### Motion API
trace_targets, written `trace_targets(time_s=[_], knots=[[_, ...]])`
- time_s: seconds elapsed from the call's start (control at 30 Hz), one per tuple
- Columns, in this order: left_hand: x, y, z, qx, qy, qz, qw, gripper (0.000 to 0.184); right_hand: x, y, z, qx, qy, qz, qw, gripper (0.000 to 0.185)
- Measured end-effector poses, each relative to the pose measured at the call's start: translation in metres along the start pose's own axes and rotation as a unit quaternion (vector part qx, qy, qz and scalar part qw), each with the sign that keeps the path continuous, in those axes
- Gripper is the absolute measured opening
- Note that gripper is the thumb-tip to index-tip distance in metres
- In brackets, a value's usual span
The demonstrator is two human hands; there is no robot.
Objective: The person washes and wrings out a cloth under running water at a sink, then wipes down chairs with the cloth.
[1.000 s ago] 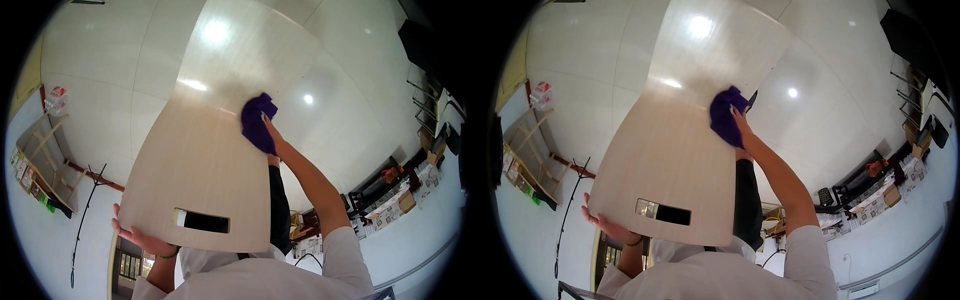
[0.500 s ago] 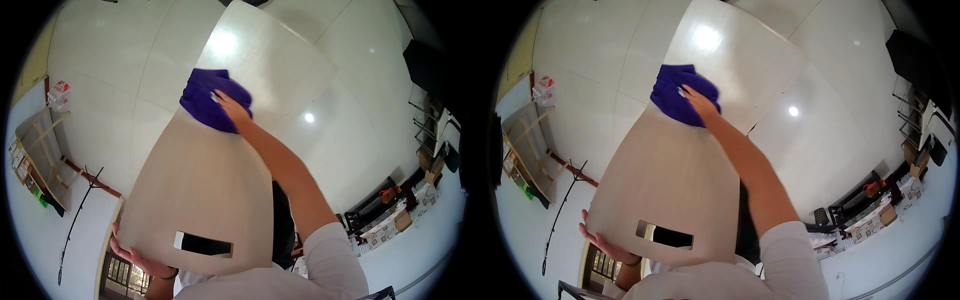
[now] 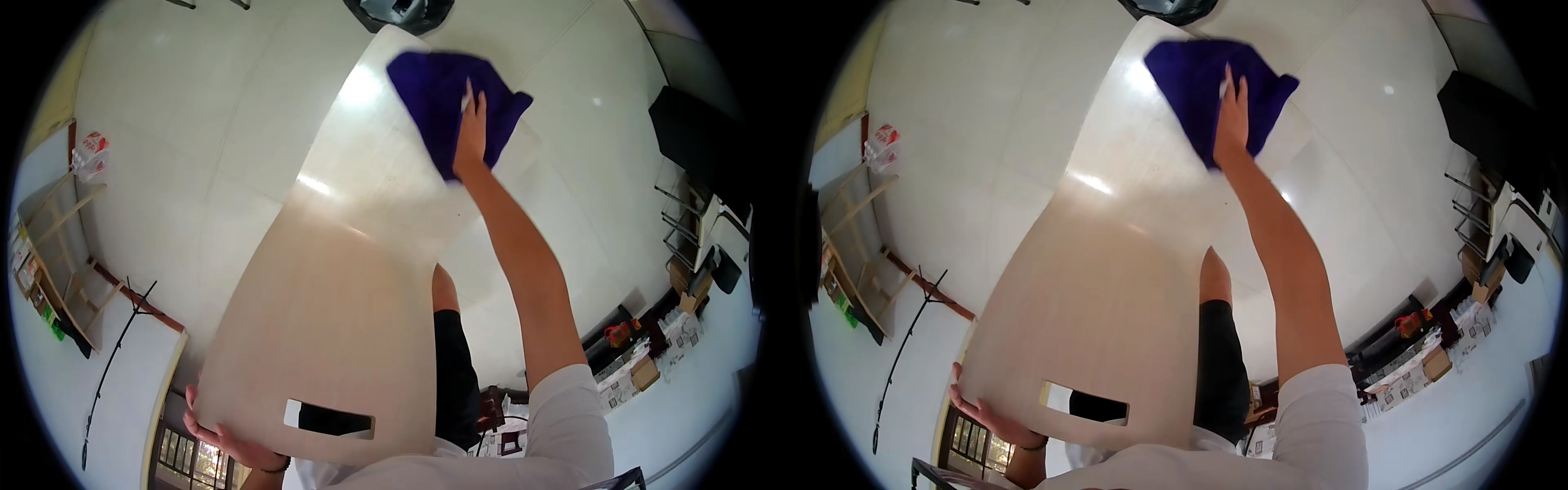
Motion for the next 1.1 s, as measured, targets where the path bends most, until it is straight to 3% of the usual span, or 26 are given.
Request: trace_targets(time_s=[0.03,0.07,0.17,0.2,0.27,0.33,0.37,0.43,0.5,0.6,0.63,0.67,0.7,0.73,0.77,0.8,0.83,0.9,0.97,1.0,1.1], knots=[[0.002,-0.001,0.000,-0.007,-0.014,-0.007,1.000,0.055,-0.008,0.025,-0.013,-0.143,0.174,0.027,0.974,0.059],[0.002,-0.001,0.000,-0.013,-0.028,-0.014,0.999,0.054,-0.017,0.043,-0.029,-0.214,0.328,0.026,0.920,0.057],[-0.002,-0.001,0.005,-0.002,-0.037,-0.003,0.999,0.053,-0.014,0.050,-0.067,-0.212,0.387,0.060,0.896,0.055],[-0.003,0.000,0.007,0.007,-0.036,0.007,0.999,0.053,0.001,0.048,-0.072,-0.177,0.293,0.052,0.938,0.052],[-0.001,0.000,0.006,0.018,-0.050,0.013,0.999,0.052,0.039,0.012,-0.073,-0.170,0.078,0.132,0.974,0.052],[-0.001,0.000,0.003,0.017,-0.046,0.011,0.999,0.051,0.085,-0.009,-0.075,-0.070,0.017,-0.058,0.996,0.053],[-0.001,-0.001,0.001,0.011,-0.036,0.008,0.999,0.051,0.120,-0.023,-0.063,-0.115,0.038,-0.097,0.988,0.054],[-0.001,0.000,0.002,0.001,-0.020,0.006,1.000,0.050,0.188,-0.055,-0.037,-0.285,0.296,-0.201,0.889,0.053],[-0.002,0.001,0.006,-0.007,-0.009,0.001,1.000,0.050,0.172,-0.095,-0.060,-0.195,0.373,-0.433,0.797,0.051],[-0.002,0.002,0.003,0.015,-0.023,0.001,1.000,0.050,0.173,-0.058,-0.036,-0.194,0.429,-0.376,0.798,0.050],[-0.003,0.003,0.002,0.019,-0.025,0.002,1.000,0.050,0.140,-0.043,-0.036,-0.150,0.536,-0.351,0.753,0.050],[-0.003,0.002,0.002,0.023,-0.028,0.004,0.999,0.050,0.117,-0.022,-0.031,-0.151,0.540,-0.294,0.774,0.050],[-0.001,0.002,0.004,0.025,-0.032,0.005,0.999,0.050,0.087,-0.001,-0.021,-0.127,0.625,-0.214,0.740,0.052],[-0.001,0.002,0.004,0.018,-0.025,0.001,1.000,0.050,0.051,0.005,-0.023,-0.218,0.608,-0.192,0.739,0.051],[-0.001,0.002,0.003,0.010,-0.018,-0.004,1.000,0.049,0.018,0.013,-0.018,-0.176,0.696,-0.135,0.683,0.049],[0.000,0.002,0.003,0.002,-0.011,-0.008,1.000,0.049,-0.006,0.019,-0.010,-0.178,0.698,-0.080,0.689,0.050],[-0.002,-0.001,0.003,0.006,-0.030,-0.008,0.999,0.049,-0.009,0.026,0.000,-0.202,0.452,-0.037,0.868,0.050],[-0.002,0.000,0.005,0.013,-0.067,-0.006,0.998,0.050,-0.026,0.026,0.011,-0.186,0.300,0.003,0.936,0.048],[-0.003,0.001,0.007,0.019,-0.053,0.002,0.998,0.051,-0.037,0.014,0.034,-0.250,0.397,0.043,0.882,0.046],[-0.004,0.001,0.007,0.023,-0.045,0.005,0.999,0.051,-0.033,0.021,0.062,-0.208,0.363,0.092,0.904,0.048],[-0.003,0.000,0.009,0.001,-0.061,0.001,0.998,0.051,-0.051,-0.025,0.088,-0.230,0.479,0.125,0.838,0.051]])
Point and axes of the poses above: each hand's wrist, its own y-axis towards the middle knuckle, its own z-axis out of the palm, x = y × z, the point moved 6 cm from there along y, towards the middle knuckle, and after that the axes turned 13 degrees about x, right-handed, at the moved point
